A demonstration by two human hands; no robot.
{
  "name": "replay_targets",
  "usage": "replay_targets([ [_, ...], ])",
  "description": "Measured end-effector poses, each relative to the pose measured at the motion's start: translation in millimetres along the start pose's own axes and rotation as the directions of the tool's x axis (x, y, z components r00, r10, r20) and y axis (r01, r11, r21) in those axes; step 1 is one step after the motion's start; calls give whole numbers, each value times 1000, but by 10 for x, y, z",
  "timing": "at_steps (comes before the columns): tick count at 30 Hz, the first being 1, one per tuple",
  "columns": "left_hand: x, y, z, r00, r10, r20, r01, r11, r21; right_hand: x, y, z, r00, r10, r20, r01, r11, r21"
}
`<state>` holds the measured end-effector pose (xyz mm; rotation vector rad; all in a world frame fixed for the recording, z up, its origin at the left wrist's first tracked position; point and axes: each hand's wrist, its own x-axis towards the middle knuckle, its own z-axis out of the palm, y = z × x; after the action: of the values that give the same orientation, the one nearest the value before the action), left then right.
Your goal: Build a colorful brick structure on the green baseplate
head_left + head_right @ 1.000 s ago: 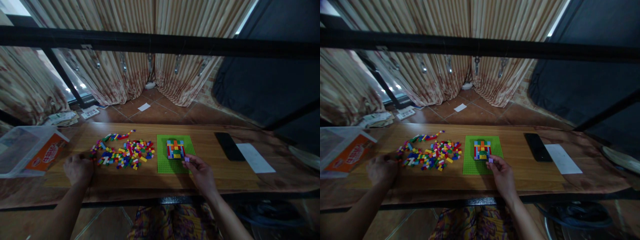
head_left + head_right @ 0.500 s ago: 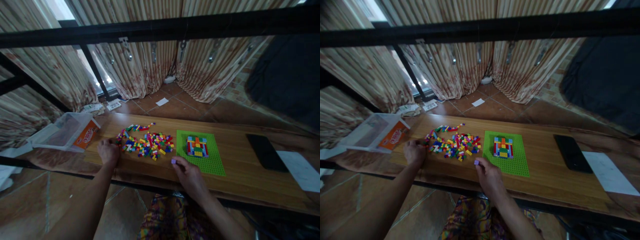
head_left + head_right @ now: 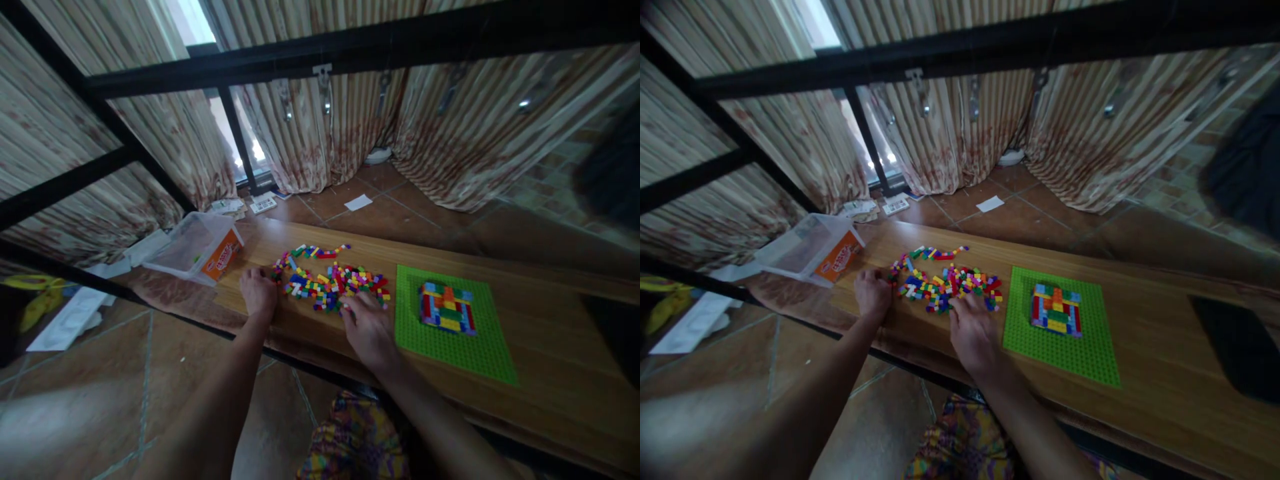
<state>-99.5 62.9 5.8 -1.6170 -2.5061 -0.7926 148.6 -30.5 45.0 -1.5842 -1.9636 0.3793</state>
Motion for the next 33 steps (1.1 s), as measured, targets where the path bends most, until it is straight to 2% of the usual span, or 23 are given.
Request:
replay_targets([
  [3, -9, -1, 3, 1000, -6, -7, 6, 1000, 0, 197, -249, 167, 996, -74, 42, 73, 996, 45],
  [6, -20, 8, -5, 1000, -4, -14, 4, 1000, 0, 444, -399, 337, 992, -64, 107, 65, 998, -8],
  [11, -32, 23, -26, 1000, -4, -3, 4, 1000, -12, 792, -479, 536, 978, -16, 207, 42, 992, -122],
  [15, -37, 27, -36, 1000, 2, 2, -2, 1000, -3, 883, -489, 619, 968, -29, 249, 71, 984, -162],
  [22, -27, 23, -36, 1000, 1, 8, -1, 1000, 19, 864, -428, 682, 987, -38, 156, 52, 995, -90],
  [26, -9, -1, -22, 1000, 26, 5, -26, 1000, 12, 794, -427, 629, 995, -62, 74, 65, 997, -30],
  [30, 19, -17, -14, 999, 42, 6, -42, 999, 25, 598, -428, 433, 996, -60, -70, 71, 981, 178],
  [33, 40, -14, -23, 999, 49, 12, -49, 999, 19, 365, -385, 225, 992, 9, -124, 42, 916, 398],
])
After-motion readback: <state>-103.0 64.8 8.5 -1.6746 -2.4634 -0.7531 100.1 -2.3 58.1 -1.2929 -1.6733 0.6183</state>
